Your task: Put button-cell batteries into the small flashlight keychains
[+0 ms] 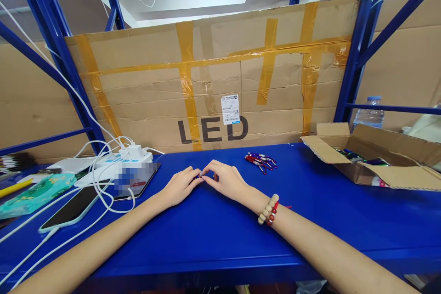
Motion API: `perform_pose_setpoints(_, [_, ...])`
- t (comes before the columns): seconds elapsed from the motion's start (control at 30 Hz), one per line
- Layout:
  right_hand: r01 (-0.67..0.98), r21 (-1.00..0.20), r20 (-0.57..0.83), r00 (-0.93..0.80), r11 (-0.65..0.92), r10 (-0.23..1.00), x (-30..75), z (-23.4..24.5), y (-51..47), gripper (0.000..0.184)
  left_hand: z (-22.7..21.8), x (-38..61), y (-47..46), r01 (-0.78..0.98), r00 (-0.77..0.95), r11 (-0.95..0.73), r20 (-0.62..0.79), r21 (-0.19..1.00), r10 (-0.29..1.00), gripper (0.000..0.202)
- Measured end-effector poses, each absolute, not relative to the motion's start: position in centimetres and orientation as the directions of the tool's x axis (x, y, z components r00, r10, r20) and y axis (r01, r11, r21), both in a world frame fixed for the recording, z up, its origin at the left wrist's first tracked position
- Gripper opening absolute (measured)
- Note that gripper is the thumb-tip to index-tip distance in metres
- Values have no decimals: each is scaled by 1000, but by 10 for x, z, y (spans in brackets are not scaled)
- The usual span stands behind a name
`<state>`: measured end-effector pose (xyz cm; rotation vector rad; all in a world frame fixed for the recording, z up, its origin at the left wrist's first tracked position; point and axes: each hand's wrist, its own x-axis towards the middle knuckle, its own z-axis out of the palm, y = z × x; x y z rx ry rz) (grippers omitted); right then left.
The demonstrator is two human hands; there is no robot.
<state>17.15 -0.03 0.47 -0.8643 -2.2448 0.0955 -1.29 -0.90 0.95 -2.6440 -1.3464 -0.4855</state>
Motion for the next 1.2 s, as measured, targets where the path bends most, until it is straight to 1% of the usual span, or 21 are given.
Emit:
perform_pose_setpoints(0.03, [592,-308,592,-494,745,637,172,5,0,16,10,-13,-9,823,523,-567,342,34,780,29])
perform_pose_setpoints(0.1, [670,-302,568,-445,678,693,173,5,1,27,11,-13,-8,848,485,-529,340,44,806,29])
perform_pose_setpoints(0.17, [752,-258,525,-418,606,742,175,5,3,31,11,-14,-8,855,475,-517,335,45,814,28])
perform_pose_setpoints(0.23, [815,-195,474,-409,546,779,176,6,3,25,11,-15,-7,854,474,-517,331,52,816,28])
perform_pose_setpoints(0.3, [841,-153,434,-414,519,800,177,7,3,21,11,-15,-7,848,479,-526,333,64,812,29])
perform_pose_setpoints(0.43, [833,-126,418,-448,539,790,177,7,2,18,12,-15,-8,826,508,-559,335,71,793,26])
perform_pose_setpoints(0.6, [815,-179,428,-440,551,789,177,5,5,14,16,-13,-14,774,551,-617,330,142,767,17])
perform_pose_setpoints(0.87, [796,-275,438,-396,540,807,178,2,10,6,15,-14,-14,713,563,-657,360,244,744,16])
perform_pose_setpoints(1.03, [805,-267,437,-389,529,811,177,2,8,5,16,-13,-16,711,547,-641,345,290,763,12])
perform_pose_setpoints(1.1, [807,-271,457,-371,524,808,176,3,6,5,17,-12,-17,715,541,-628,325,307,775,13])
perform_pose_setpoints(1.2, [767,-311,553,-335,562,763,174,6,4,9,18,-11,-18,724,546,-630,323,282,773,18])
